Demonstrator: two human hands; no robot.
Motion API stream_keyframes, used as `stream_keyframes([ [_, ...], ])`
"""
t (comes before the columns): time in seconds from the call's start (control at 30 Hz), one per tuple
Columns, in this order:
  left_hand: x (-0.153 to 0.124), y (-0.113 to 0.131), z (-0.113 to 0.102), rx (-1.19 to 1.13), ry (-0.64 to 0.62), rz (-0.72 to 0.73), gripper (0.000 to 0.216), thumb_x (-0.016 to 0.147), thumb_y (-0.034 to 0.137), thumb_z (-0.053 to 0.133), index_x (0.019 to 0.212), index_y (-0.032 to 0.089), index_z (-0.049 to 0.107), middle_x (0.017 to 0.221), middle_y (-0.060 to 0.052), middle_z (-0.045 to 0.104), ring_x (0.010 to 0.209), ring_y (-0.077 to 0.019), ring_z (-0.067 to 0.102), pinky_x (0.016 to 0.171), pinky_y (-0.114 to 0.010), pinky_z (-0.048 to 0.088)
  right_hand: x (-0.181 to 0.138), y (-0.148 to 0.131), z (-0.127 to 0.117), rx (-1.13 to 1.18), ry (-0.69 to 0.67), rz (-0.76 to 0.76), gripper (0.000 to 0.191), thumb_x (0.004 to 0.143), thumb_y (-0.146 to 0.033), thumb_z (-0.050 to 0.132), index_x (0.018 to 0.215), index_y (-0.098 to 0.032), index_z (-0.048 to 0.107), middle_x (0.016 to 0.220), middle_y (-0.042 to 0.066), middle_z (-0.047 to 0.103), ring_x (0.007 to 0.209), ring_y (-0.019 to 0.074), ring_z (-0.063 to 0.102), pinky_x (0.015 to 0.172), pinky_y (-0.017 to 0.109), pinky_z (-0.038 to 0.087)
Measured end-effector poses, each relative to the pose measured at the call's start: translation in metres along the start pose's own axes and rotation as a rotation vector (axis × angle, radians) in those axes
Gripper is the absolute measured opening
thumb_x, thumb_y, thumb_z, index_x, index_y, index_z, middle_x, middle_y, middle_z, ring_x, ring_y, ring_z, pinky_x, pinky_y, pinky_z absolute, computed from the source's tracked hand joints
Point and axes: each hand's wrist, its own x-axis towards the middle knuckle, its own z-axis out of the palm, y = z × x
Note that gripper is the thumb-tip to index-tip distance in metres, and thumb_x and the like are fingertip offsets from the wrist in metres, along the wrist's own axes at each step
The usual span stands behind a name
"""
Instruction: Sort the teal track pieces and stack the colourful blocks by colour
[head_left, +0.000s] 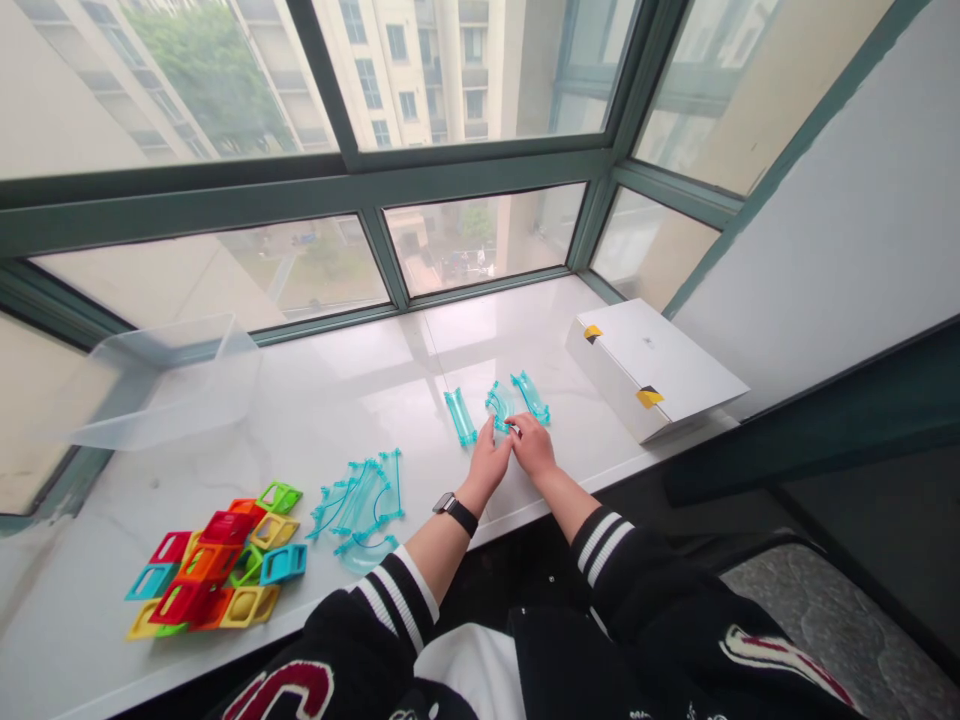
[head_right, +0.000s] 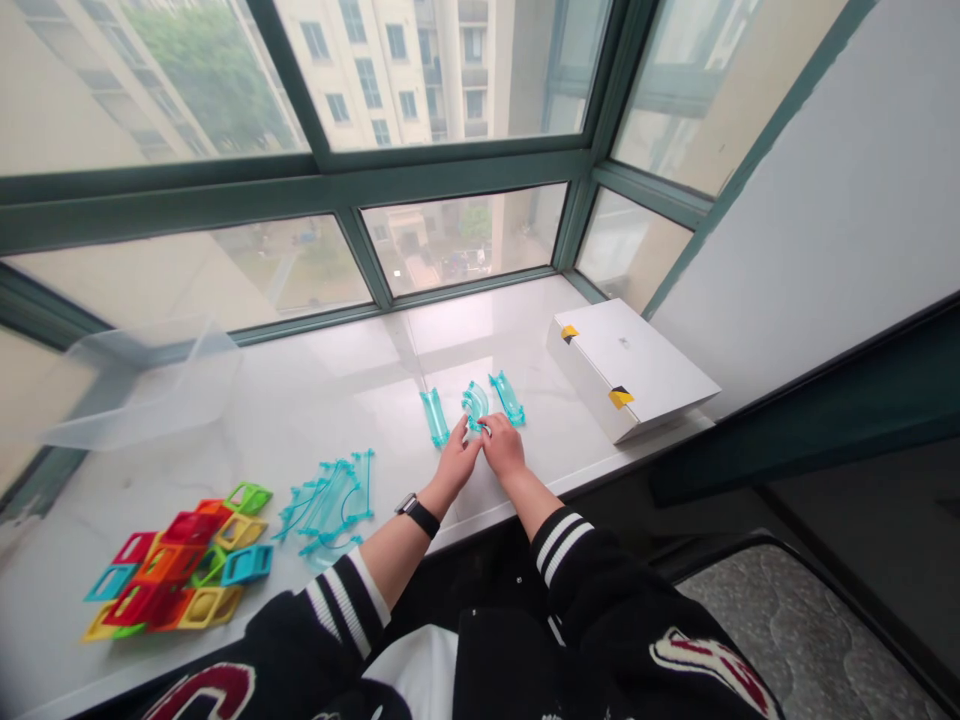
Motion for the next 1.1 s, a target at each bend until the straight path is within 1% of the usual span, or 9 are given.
stream_keyframes([
  [0.07,0.001,-0.004,0.004,0.021,0.006,0.007,0.071,0.092,0.039,0.067,0.158,0.021,0.047,0.17,-0.015,0.038,0.159,-0.0332,0.033,0.129,-0.052,0.03,0.001,0.003,0.003,-0.003,-0.014,0.01,0.028,0.093,-0.013,0.053,0.106,-0.024,0.075,0.109,0.008,0.073,0.103,0.0243,0.067,0.092,0.038,0.055],
  [0.13,0.002,-0.008,0.006,0.028,0.009,0.009,0.072,0.092,0.041,0.066,0.158,0.021,0.045,0.172,-0.015,0.035,0.161,-0.0329,0.029,0.13,-0.052,0.027,0.002,0.005,0.004,-0.001,-0.026,0.015,0.028,0.093,-0.012,0.054,0.107,-0.024,0.075,0.11,0.008,0.073,0.104,0.0241,0.067,0.093,0.038,0.055],
  [0.33,0.001,-0.016,0.008,0.031,-0.007,-0.009,0.073,0.094,0.045,0.063,0.159,0.021,0.041,0.174,-0.014,0.031,0.163,-0.0312,0.026,0.13,-0.049,0.028,0.003,0.009,0.005,-0.002,-0.039,0.007,0.028,0.094,-0.011,0.054,0.108,-0.023,0.075,0.111,0.008,0.073,0.104,0.024,0.068,0.094,0.038,0.055],
  [0.47,0.002,-0.019,0.008,0.044,-0.006,-0.013,0.075,0.092,0.044,0.065,0.16,0.022,0.04,0.175,-0.014,0.03,0.163,-0.0306,0.026,0.131,-0.048,0.028,0.002,0.01,0.005,-0.006,-0.041,0.005,0.029,0.094,-0.011,0.053,0.108,-0.024,0.075,0.111,0.008,0.073,0.104,0.0238,0.068,0.093,0.037,0.055],
  [0.6,0.003,-0.022,0.008,0.046,-0.003,0.011,0.075,0.093,0.044,0.065,0.16,0.02,0.04,0.174,-0.016,0.03,0.162,-0.031,0.027,0.131,-0.049,0.027,0.001,0.011,0.006,-0.01,-0.048,0.014,0.029,0.093,-0.011,0.054,0.108,-0.024,0.075,0.111,0.008,0.073,0.099,0.0231,0.069,0.091,0.037,0.056],
  [0.73,0.004,-0.025,0.008,0.041,-0.001,0.015,0.078,0.091,0.044,0.068,0.16,0.021,0.04,0.174,-0.016,0.031,0.161,-0.0323,0.03,0.13,-0.05,0.028,0.0,0.011,0.005,-0.01,-0.042,0.011,0.029,0.093,-0.012,0.054,0.109,-0.023,0.075,0.11,0.008,0.073,0.097,0.0227,0.07,0.089,0.037,0.056],
  [0.9,0.004,-0.028,0.008,0.062,-0.012,0.038,0.077,0.093,0.042,0.064,0.161,0.019,0.036,0.174,-0.018,0.03,0.161,-0.0317,0.029,0.13,-0.051,0.027,0.0,0.011,0.005,-0.011,-0.036,0.007,0.029,0.093,-0.012,0.052,0.108,-0.023,0.075,0.11,0.008,0.073,0.098,0.0223,0.07,0.09,0.036,0.057],
  [1.1,0.004,-0.028,0.008,0.055,0.0,0.035,0.077,0.091,0.042,0.066,0.159,0.021,0.038,0.172,-0.018,0.033,0.16,-0.0328,0.031,0.13,-0.051,0.028,0.001,0.011,0.004,-0.017,-0.044,0.016,0.03,0.092,-0.013,0.053,0.108,-0.024,0.076,0.108,0.007,0.073,0.096,0.0224,0.069,0.089,0.037,0.057],
])
